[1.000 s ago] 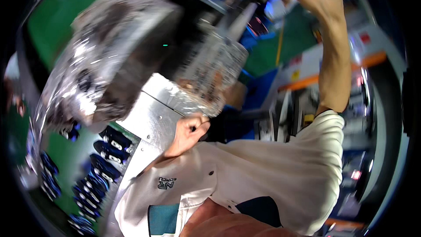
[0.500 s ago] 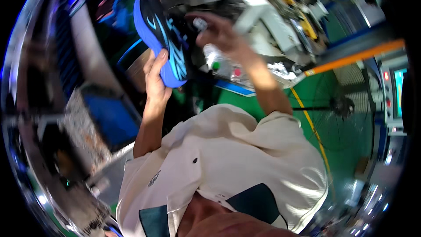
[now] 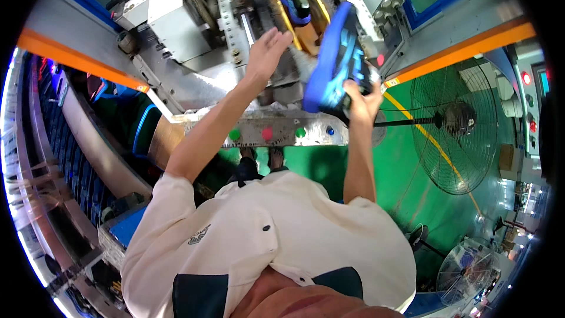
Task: The person picks up shoes from a conveyor belt and places them into an industrial machine for processing. The person then removes the shoes from the machine and returns them to the conveyor belt.
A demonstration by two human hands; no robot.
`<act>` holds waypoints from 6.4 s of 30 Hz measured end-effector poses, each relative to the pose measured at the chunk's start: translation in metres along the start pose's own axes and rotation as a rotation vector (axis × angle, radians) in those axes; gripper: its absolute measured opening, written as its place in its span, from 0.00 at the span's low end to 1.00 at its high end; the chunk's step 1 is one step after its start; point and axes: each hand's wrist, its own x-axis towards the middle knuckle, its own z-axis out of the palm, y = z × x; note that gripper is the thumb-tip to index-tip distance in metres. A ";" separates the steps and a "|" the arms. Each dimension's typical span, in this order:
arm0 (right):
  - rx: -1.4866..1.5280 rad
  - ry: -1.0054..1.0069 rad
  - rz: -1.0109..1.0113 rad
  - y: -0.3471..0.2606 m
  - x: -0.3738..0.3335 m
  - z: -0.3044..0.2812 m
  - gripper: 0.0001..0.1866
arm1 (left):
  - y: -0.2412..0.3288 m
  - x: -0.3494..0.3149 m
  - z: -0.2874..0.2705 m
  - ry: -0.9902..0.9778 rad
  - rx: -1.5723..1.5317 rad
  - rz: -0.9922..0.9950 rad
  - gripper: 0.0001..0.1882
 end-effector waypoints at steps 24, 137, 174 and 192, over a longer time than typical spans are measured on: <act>-1.329 -0.400 -0.048 0.126 0.249 0.259 0.31 | 0.058 -0.114 -0.175 0.327 -0.146 -0.369 0.44; 0.049 0.081 0.147 0.036 0.003 -0.074 0.27 | -0.029 0.066 0.036 -0.105 0.215 -0.055 0.40; -0.350 -0.640 -0.845 0.160 0.027 0.184 0.11 | -0.056 -0.337 -0.138 1.264 -0.448 -0.062 0.26; -0.076 -1.278 -0.575 0.189 -0.168 0.252 0.09 | -0.181 -0.564 -0.074 2.060 -0.992 0.310 0.12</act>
